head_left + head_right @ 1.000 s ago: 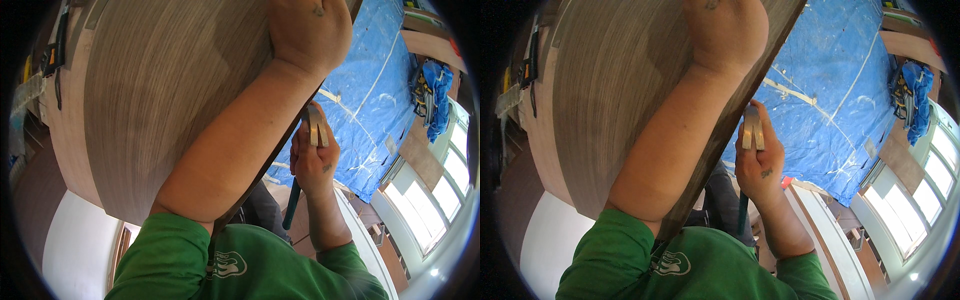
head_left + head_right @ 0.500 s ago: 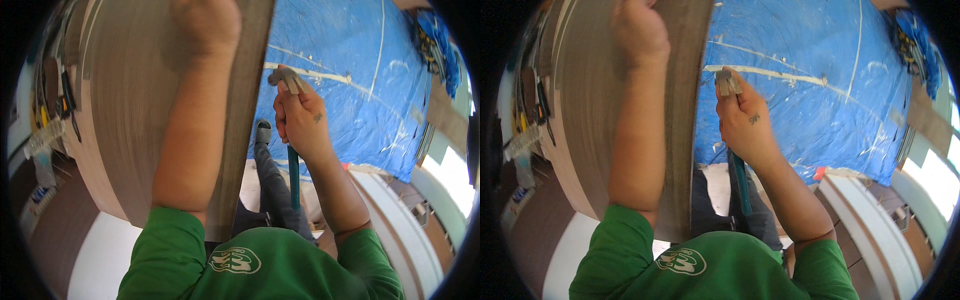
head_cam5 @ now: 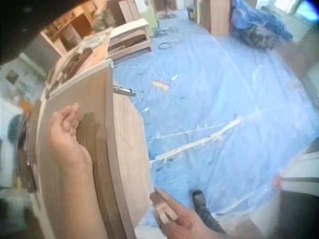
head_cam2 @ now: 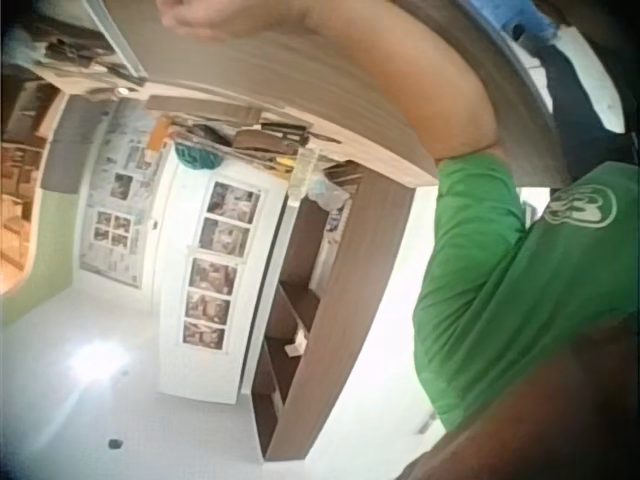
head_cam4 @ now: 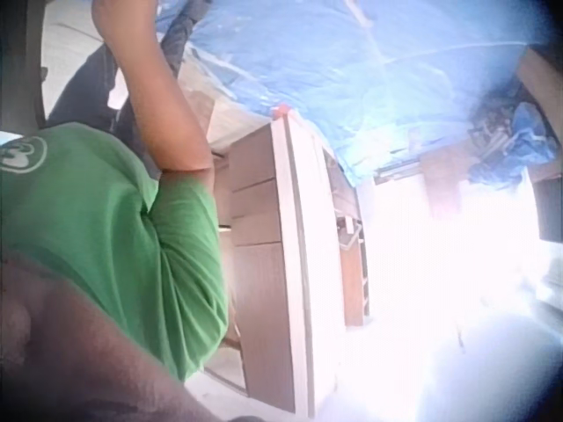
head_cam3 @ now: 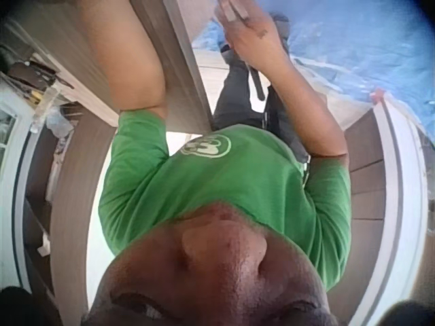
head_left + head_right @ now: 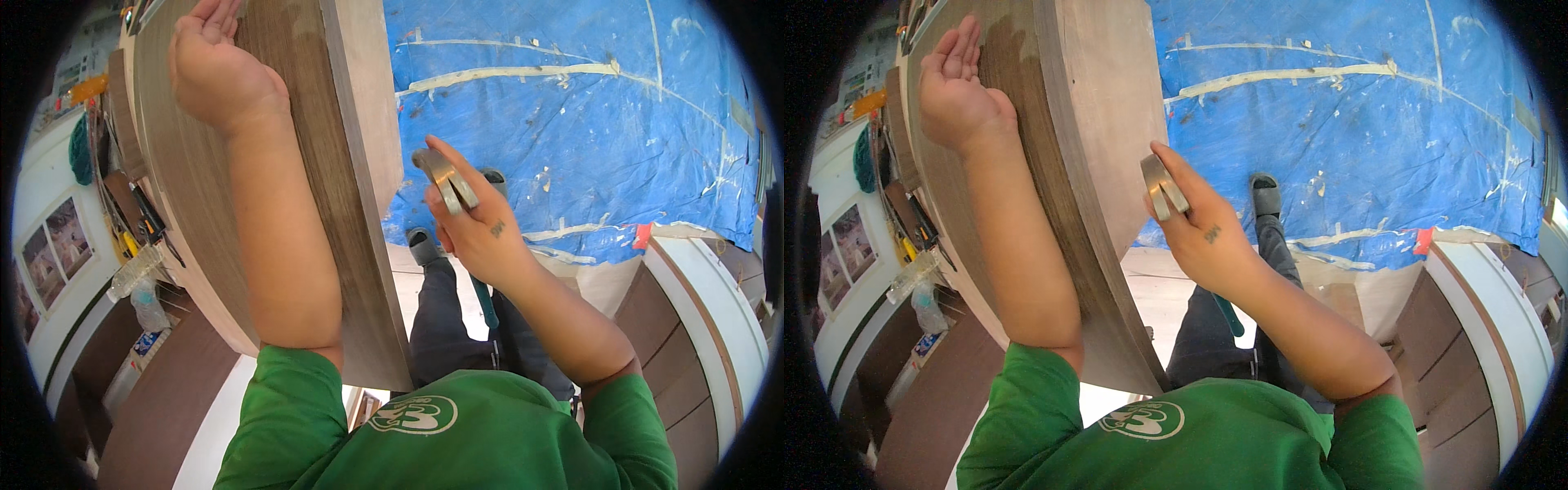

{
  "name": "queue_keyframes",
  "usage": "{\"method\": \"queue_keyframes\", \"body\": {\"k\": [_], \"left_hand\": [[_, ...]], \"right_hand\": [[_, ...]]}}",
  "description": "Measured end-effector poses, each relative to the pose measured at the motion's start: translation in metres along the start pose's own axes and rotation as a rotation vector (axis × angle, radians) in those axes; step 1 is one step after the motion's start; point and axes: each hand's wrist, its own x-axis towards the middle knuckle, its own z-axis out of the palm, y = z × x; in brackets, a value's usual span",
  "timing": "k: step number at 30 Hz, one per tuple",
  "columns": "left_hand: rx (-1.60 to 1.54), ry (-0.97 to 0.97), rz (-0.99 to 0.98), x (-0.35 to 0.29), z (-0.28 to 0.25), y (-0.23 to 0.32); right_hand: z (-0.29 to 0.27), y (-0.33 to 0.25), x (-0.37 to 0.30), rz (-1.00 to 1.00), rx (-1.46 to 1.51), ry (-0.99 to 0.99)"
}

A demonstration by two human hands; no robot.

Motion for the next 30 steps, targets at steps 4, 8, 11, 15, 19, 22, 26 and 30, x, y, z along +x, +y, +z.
{"method": "queue_keyframes", "body": {"k": [4, 8, 11, 15, 19, 22, 26, 30], "left_hand": [[0.004, -0.003, 0.006, 0.001, -0.002, -0.003], [-0.060, 0.058, 0.051, -0.007, 0.006, -0.002], [0.000, 0.088, 0.022, -0.011, 0.008, 0.010], [0.037, 0.076, 0.049, -0.027, 0.011, 0.034], [-0.006, 0.090, -0.005, -0.008, -0.001, 0.015], [0.001, 0.128, -0.060, -0.009, -0.002, 0.024], [-0.029, 0.168, -0.017, -0.008, -0.001, 0.017], [-0.046, 0.192, -0.035, -0.008, -0.001, 0.022]], "right_hand": [[0.022, -0.002, 0.035, -0.052, 0.068, 0.042], [0.038, -0.015, 0.063, -0.089, 0.087, 0.074], [0.043, -0.025, 0.066, -0.036, 0.137, 0.039], [0.041, -0.013, 0.049, 0.001, 0.119, 0.018], [0.032, 0.024, 0.020, -0.103, -0.008, -0.106], [0.024, 0.040, -0.003, 0.040, -0.028, -0.128], [0.021, 0.037, -0.013, 0.419, -0.122, -0.047], [0.016, 0.045, -0.010, 0.573, -0.187, 0.034]]}}
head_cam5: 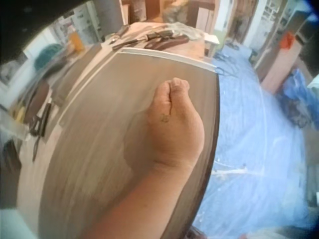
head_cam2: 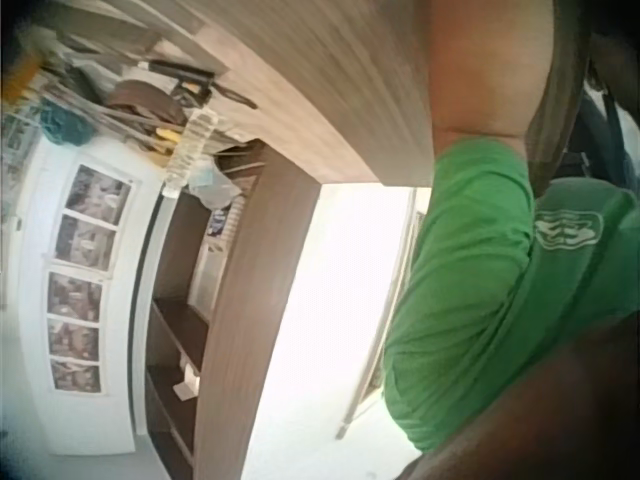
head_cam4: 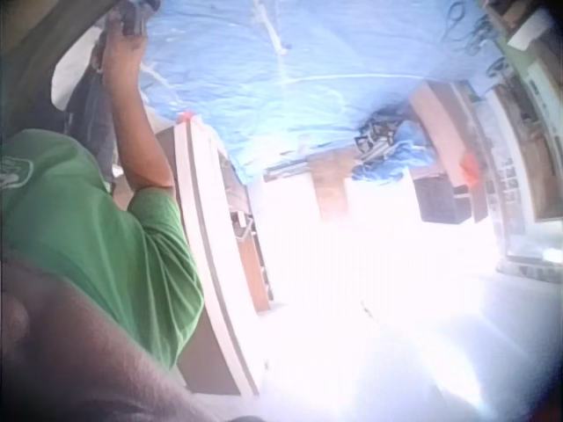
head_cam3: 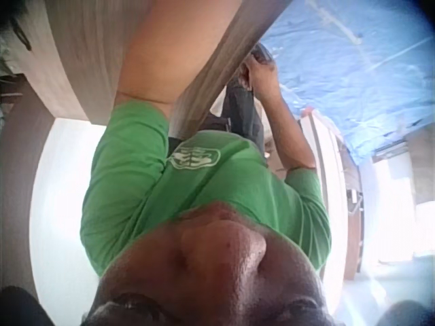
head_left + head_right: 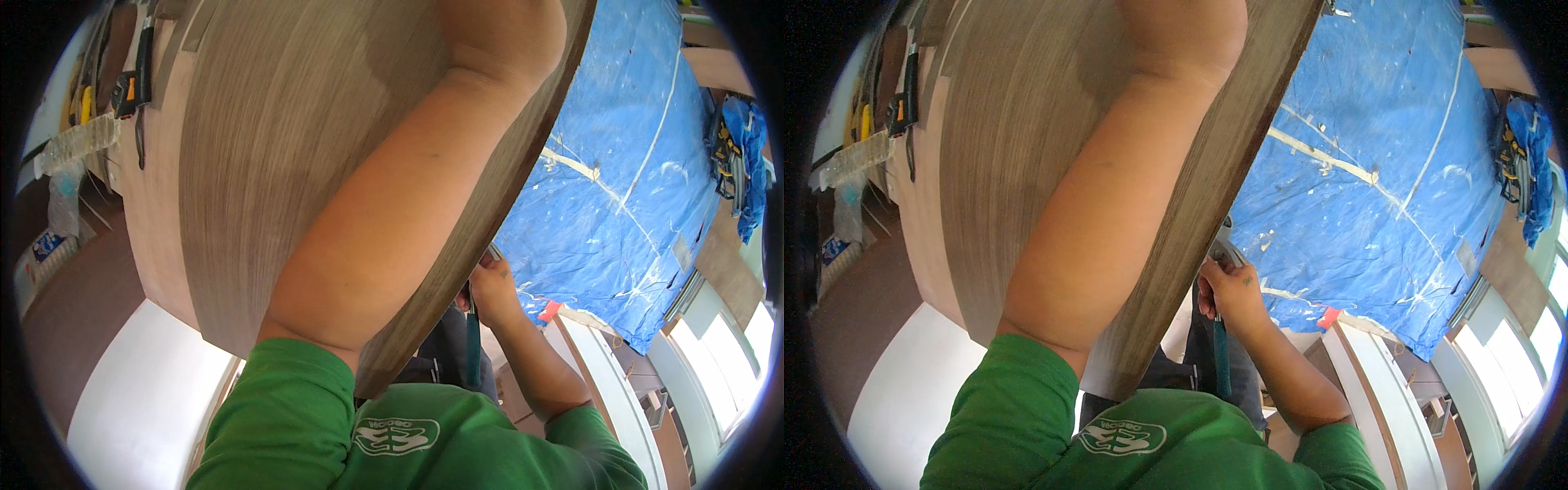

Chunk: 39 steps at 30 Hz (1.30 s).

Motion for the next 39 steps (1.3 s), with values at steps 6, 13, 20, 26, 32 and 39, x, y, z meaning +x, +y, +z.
{"method": "queue_keyframes", "body": {"k": [6, 13, 20, 26, 32, 39], "left_hand": [[-0.041, -0.047, -0.033, 0.001, -0.008, 0.009], [-0.036, 0.016, 0.007, 0.003, -0.001, 0.003], [-0.104, 0.006, 0.024, 0.004, 0.002, -0.001], [-0.106, 0.035, 0.027, -0.001, 0.003, 0.003], [-0.203, -0.024, -0.065, 0.001, 0.004, 0.002], [-0.119, -0.047, -0.120, 0.006, 0.000, -0.001]], "right_hand": [[0.002, -0.013, -0.002, -0.019, -0.145, -0.010], [0.005, -0.017, -0.004, -0.044, -0.142, -0.007], [0.010, -0.019, 0.002, -0.143, 0.369, -0.029], [0.001, -0.070, -0.004, -0.336, 0.229, -0.024], [-0.014, -0.111, 0.000, -0.590, -0.020, 0.074], [-0.013, -0.137, -0.008, -0.629, -0.060, 0.129]]}}
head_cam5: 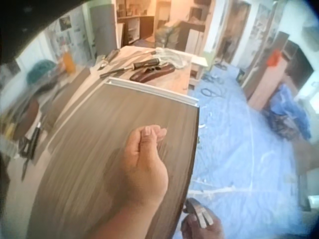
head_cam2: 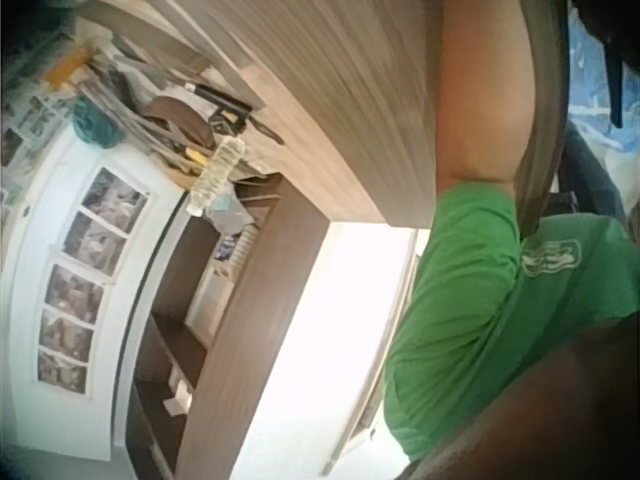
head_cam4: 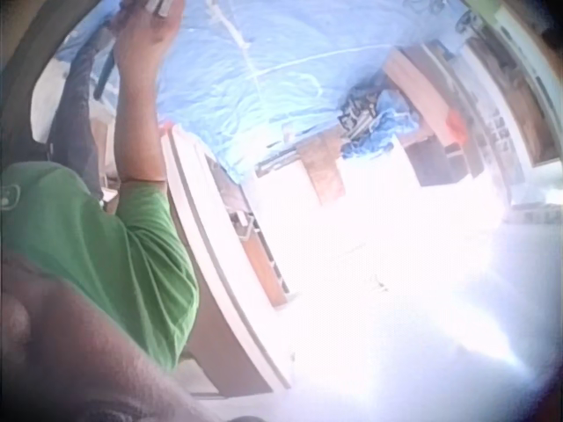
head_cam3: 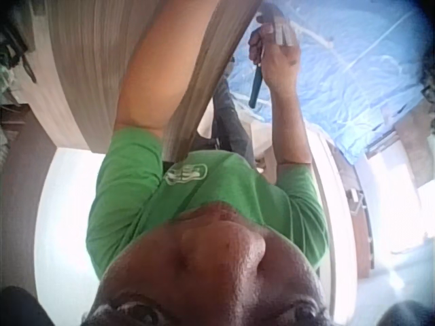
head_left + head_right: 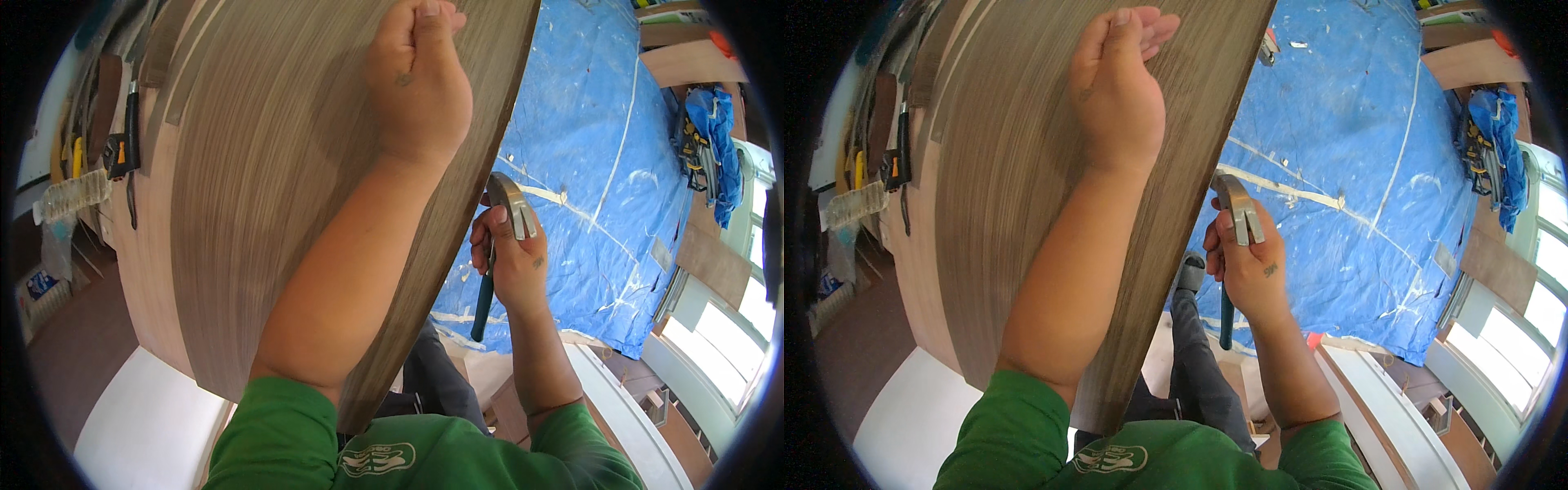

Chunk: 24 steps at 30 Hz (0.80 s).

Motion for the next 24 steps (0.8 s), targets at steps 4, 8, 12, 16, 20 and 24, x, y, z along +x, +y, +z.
{"method": "queue_keyframes", "body": {"k": [4, 8, 12, 16, 20, 24], "left_hand": [[0.046, -0.002, 0.027, -0.004, 0.001, 0.004], [0.038, -0.012, 0.011, -0.003, 0.000, 0.000], [0.041, -0.031, 0.002, -0.004, 0.006, 0.001], [0.074, -0.034, 0.034, -0.004, 0.005, 0.003], [0.133, -0.018, 0.053, -0.005, 0.005, 0.003], [0.191, -0.015, -0.003, -0.007, 0.002, 0.010]], "right_hand": [[-0.003, -0.003, 0.000, 0.022, -0.028, 0.056], [-0.012, -0.009, 0.009, 0.022, -0.035, 0.053], [-0.028, -0.017, 0.024, -0.038, 0.078, 0.069], [-0.041, -0.055, 0.057, -0.133, -0.012, 0.107], [-0.052, -0.091, 0.094, -0.156, -0.244, 0.116], [-0.048, -0.122, 0.123, -0.269, -0.253, 0.055]]}}
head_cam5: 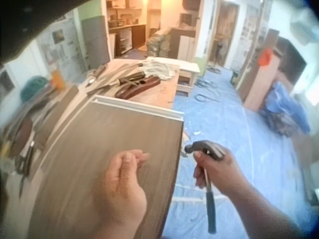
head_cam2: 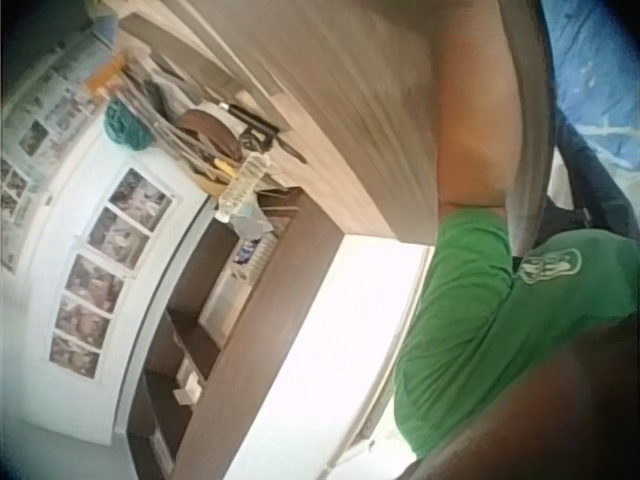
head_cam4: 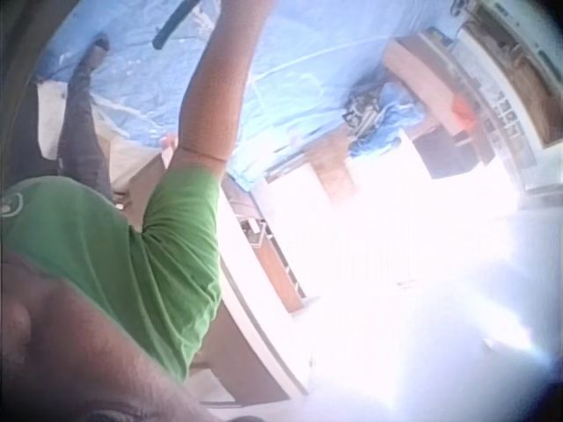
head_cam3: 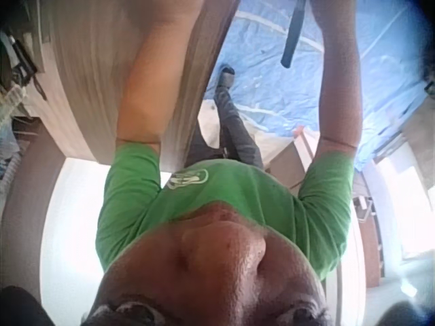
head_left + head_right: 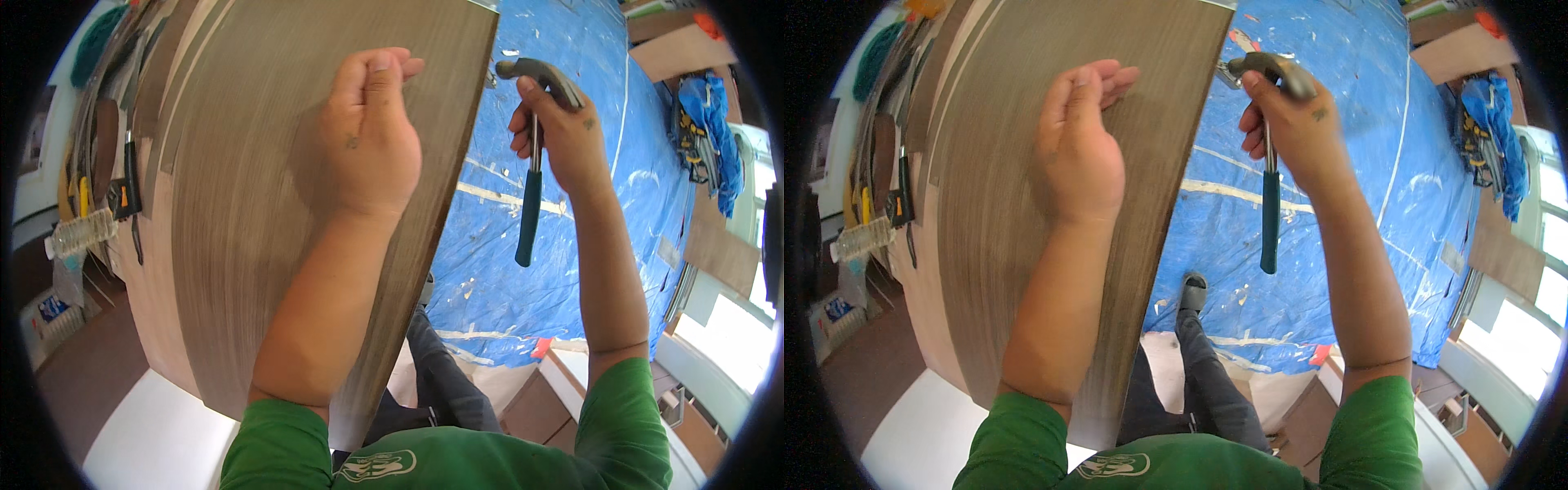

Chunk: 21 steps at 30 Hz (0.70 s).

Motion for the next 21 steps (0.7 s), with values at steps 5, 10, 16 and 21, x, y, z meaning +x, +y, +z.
{"method": "queue_keyframes", "body": {"k": [5, 10, 16, 21], "left_hand": [[-0.036, 0.027, 0.106, 0.004, 0.001, -0.006], [-0.116, 0.038, 0.057, 0.004, 0.001, -0.006], [-0.123, 0.050, 0.071, 0.005, 0.002, -0.009], [-0.139, -0.028, -0.008, 0.005, -0.001, -0.001]], "right_hand": [[0.003, -0.002, 0.045, -0.092, -0.188, 0.015], [0.004, -0.003, 0.076, -0.101, -0.242, -0.010], [-0.001, 0.003, 0.087, -0.073, -0.237, -0.106], [-0.005, 0.019, 0.091, -0.108, -0.150, -0.068]]}}
